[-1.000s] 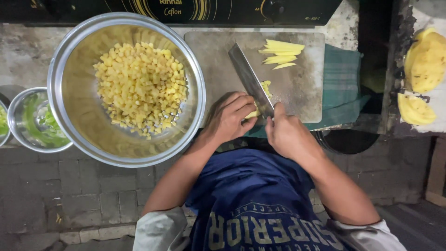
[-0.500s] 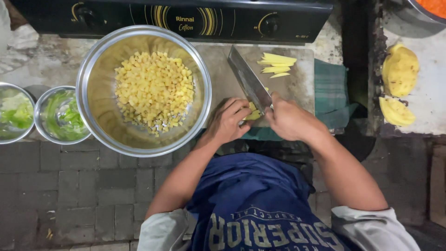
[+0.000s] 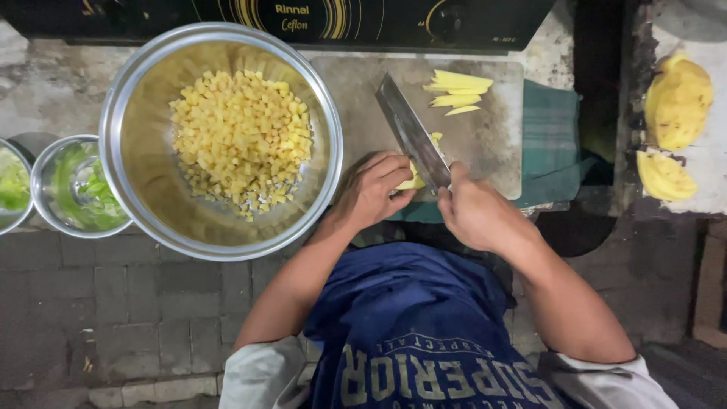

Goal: Dicing a potato on a cutting board using a large knife

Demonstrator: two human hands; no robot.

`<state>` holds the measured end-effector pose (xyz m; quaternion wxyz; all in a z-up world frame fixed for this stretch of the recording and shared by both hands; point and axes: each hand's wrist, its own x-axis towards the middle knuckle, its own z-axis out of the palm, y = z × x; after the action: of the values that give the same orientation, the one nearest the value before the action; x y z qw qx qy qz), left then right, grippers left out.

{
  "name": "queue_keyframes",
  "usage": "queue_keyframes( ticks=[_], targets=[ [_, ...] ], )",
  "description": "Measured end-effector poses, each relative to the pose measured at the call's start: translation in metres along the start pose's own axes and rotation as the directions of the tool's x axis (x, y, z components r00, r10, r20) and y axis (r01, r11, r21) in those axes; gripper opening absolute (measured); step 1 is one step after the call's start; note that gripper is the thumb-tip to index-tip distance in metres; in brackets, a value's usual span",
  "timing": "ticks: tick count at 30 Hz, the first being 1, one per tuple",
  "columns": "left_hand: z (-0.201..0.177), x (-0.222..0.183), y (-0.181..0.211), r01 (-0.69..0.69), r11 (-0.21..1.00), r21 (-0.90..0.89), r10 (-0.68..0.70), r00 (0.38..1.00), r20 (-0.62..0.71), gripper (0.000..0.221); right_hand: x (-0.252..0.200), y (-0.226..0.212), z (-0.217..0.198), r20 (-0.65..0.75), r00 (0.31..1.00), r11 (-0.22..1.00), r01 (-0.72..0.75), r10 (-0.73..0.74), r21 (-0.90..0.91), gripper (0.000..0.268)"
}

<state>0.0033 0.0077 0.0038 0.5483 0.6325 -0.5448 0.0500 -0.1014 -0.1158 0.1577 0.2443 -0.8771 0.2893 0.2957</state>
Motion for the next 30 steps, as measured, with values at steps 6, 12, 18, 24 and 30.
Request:
queue_keyframes(
  ticks=[6, 12, 18, 24, 30],
  targets=[
    [-0.003, 0.004, 0.000, 0.021, 1.000, -0.012, -0.021, 0.999, 0.033, 0.010, 0.012, 0.014, 0.021, -0.039, 0.999, 0.999, -0.022, 0.024, 0.046, 0.032],
    [-0.006, 0.007, 0.001, 0.020, 1.000, 0.024, -0.021, 0.999, 0.035, 0.010, 0.019, 0.018, 0.037, -0.122, 0.992, 1.000, 0.009, -0.012, -0.025, 0.029],
    [-0.001, 0.002, -0.001, 0.005, 1.000, 0.015, -0.006, 0.999, 0.033, 0.010, 0.020, 0.006, 0.025, -0.109, 0.994, 0.999, 0.024, -0.021, 0.027, 0.030],
    [-0.005, -0.005, 0.001, -0.045, 0.996, 0.081, 0.045, 0.999, -0.003, 0.022, 0.032, 0.007, 0.006, -0.100, 0.993, 0.998, 0.054, -0.057, -0.031, 0.034],
    [-0.002, -0.009, -0.001, -0.050, 0.996, 0.075, 0.050, 0.999, 0.002, 0.015, 0.003, -0.015, -0.013, -0.020, 0.999, 0.999, 0.032, -0.032, 0.018, 0.033]
  ],
)
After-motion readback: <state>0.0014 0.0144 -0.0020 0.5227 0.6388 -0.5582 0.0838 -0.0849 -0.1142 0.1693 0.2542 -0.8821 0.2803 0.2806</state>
